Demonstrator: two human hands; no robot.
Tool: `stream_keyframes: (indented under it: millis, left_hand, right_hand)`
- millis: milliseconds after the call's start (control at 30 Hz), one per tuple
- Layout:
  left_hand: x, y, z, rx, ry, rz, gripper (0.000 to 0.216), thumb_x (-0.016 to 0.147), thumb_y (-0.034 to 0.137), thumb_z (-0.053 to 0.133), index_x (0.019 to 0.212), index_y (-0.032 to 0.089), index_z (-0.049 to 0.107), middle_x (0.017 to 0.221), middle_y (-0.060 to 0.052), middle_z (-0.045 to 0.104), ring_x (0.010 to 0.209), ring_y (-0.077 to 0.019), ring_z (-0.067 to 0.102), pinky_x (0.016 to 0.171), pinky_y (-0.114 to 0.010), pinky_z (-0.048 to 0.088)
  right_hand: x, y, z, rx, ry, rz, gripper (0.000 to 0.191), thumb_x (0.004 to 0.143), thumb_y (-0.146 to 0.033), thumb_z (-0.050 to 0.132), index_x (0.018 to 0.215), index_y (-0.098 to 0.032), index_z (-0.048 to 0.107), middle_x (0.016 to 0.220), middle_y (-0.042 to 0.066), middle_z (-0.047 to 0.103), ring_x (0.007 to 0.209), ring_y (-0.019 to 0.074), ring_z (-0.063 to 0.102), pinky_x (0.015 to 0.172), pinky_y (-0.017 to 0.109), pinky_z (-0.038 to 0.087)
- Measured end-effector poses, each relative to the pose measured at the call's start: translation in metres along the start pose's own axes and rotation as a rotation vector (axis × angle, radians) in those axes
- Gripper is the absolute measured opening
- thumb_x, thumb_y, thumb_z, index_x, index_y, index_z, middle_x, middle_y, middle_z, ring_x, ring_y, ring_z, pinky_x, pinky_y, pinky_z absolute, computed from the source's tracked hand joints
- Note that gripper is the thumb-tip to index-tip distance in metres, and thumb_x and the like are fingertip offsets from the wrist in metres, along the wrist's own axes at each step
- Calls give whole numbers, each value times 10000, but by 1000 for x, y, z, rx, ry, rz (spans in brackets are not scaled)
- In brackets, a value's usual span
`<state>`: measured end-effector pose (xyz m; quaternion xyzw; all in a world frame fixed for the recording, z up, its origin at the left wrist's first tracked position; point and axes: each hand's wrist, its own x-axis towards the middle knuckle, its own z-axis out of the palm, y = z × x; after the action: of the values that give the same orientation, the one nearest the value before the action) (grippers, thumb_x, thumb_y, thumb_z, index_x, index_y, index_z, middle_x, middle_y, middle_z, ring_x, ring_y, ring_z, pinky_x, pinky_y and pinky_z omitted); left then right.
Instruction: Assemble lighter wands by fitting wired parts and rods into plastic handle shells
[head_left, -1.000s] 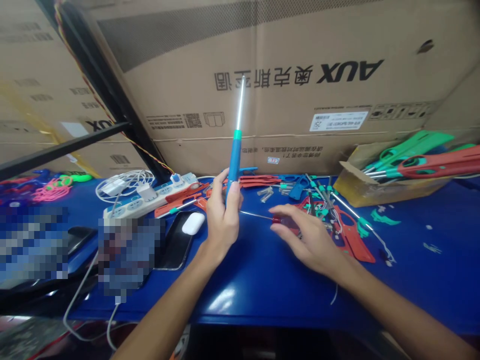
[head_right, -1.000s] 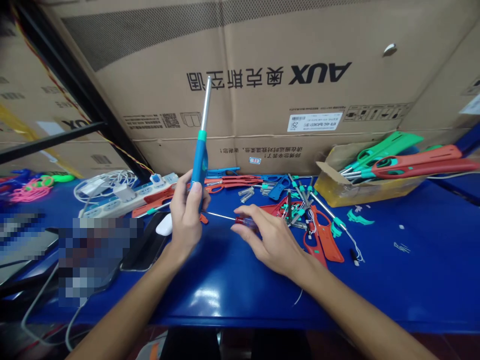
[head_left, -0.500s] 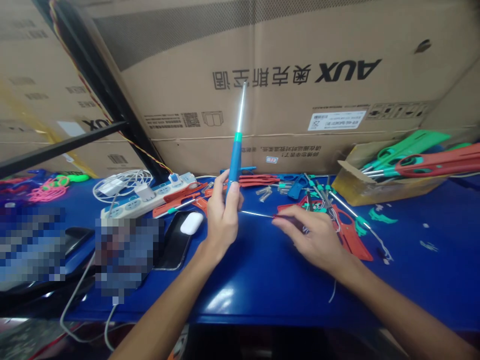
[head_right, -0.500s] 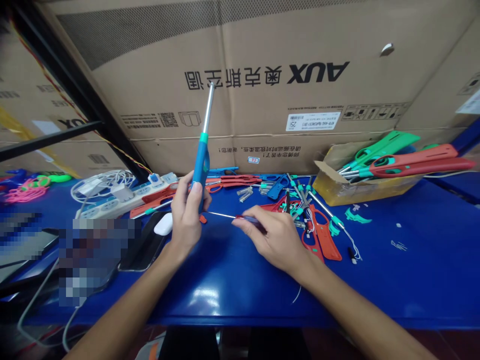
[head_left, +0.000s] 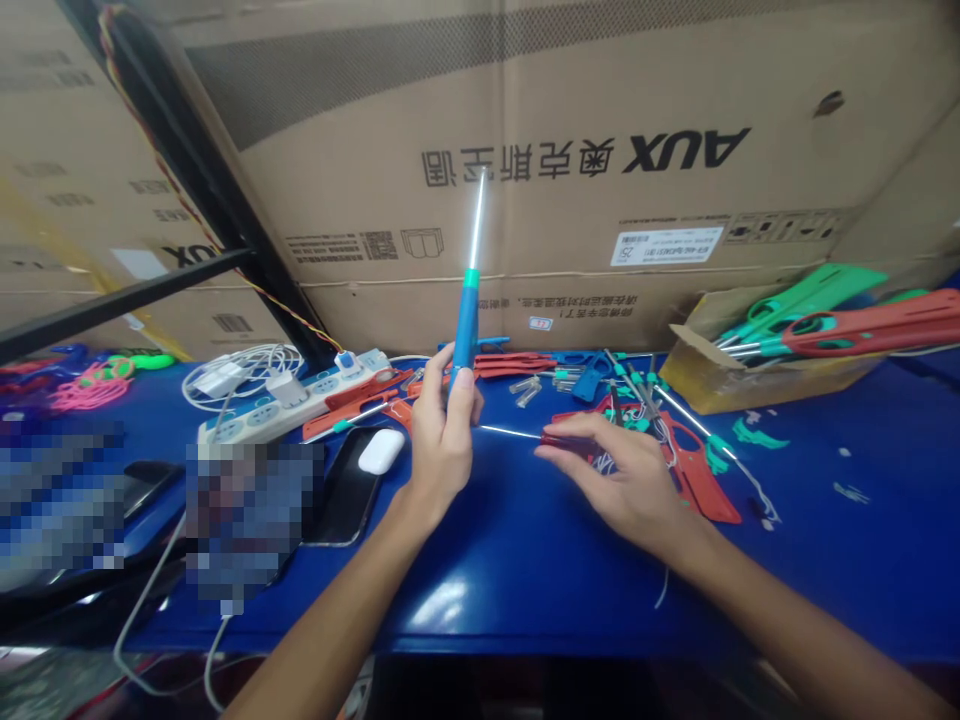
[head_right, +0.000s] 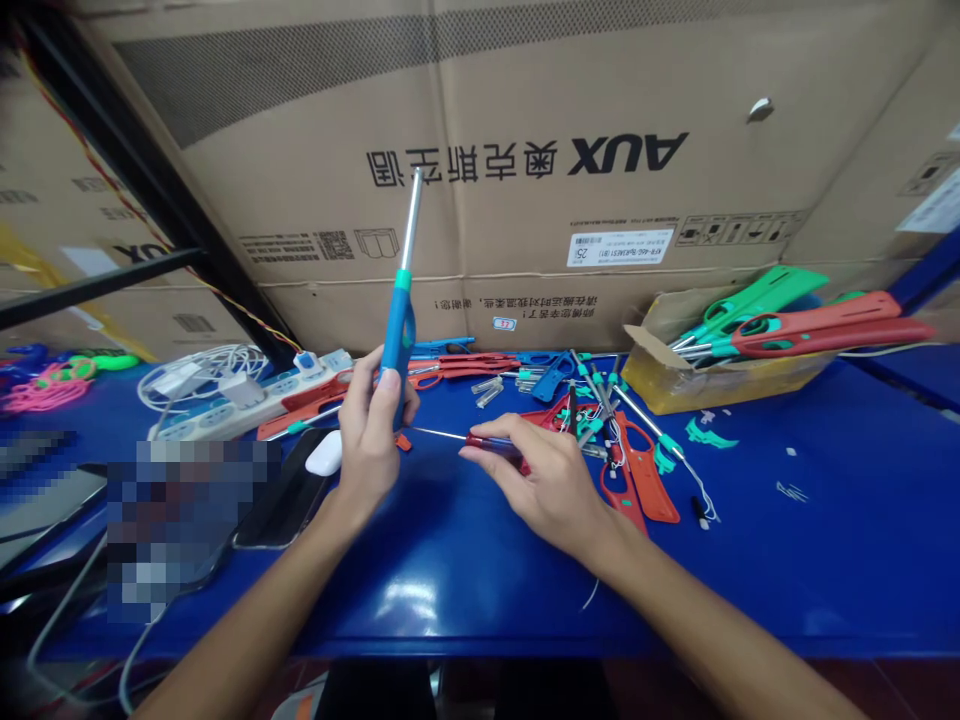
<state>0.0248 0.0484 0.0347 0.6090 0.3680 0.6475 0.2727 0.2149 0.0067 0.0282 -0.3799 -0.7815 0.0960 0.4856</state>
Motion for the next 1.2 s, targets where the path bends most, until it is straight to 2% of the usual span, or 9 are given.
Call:
stream_keyframes:
  millis: [167,333,533,600,667,733,833,967,1200]
  left_hand:
    - [-2,-3,0,24,-34,-27,374,1022,443,456,1285,186,526,649,43,472,578,-122,454,573,-265,378]
    - [-3,-5,-1,50,-49,-28,370,1025,444,457,1283,191,533,656,40,482,585,-118,457,581,-266,374]
    - [-5,-2,1,40,-74,-5,395,1030,443,445,1318,182,513,655,41,470,568,-116,444,550,-257,368]
    - [-5,-1,1,62,-77,10,406,1029,441,449,1339,183,500,668,42,481,577,-113,451,556,-252,373]
    - [-4,-2,0,76,-72,9,406,1032,437,443,1340,178,496,667,46,480,582,-111,452,569,-252,376]
    - [-2,-3,-1,70,-57,0,397,1038,431,432,1333,174,496,660,50,472,579,-109,447,575,-253,371]
    - [-1,-4,-2,52,-40,-4,384,1040,427,427,1318,173,504,657,50,467,583,-108,446,578,-256,368]
    - [-2,-5,-1,63,-71,-25,407,1035,437,433,1340,175,493,658,48,474,583,-112,445,566,-254,367]
    - [-5,-8,0,44,-71,-72,408,1031,453,435,1301,161,524,635,49,476,563,-111,438,553,-254,367]
  right_hand:
    - [2,2,-6,-67,-49,29,184,932,-370,666,1008,-206,697,933,33,786,709,158,724,574,266,530]
    - [3,0,-8,-103,-117,39,244,958,-412,616,967,-185,703,821,32,770,602,139,670,569,275,484]
    - [3,3,-3,2,-170,135,519,1058,-349,374,632,-187,622,527,-21,611,456,93,560,524,248,412]
    - [4,5,-2,27,-173,143,461,1055,-362,392,713,-185,646,596,-17,641,524,100,596,552,241,428]
    - [4,5,-1,38,-177,126,300,1015,-401,504,895,-180,667,729,-3,694,634,117,642,600,238,465]
    - [2,3,0,56,-182,69,261,944,-407,637,1062,-175,642,870,15,723,736,129,671,670,237,505]
    - [0,2,3,64,-138,-37,209,936,-316,666,1094,-180,648,955,27,736,789,123,682,724,233,523]
    - [0,5,3,57,-56,17,167,930,-315,675,1053,-212,718,945,20,773,740,126,696,658,240,522]
    - [4,1,-4,203,-196,251,214,925,-409,659,985,-221,742,667,-32,705,504,92,594,536,238,469]
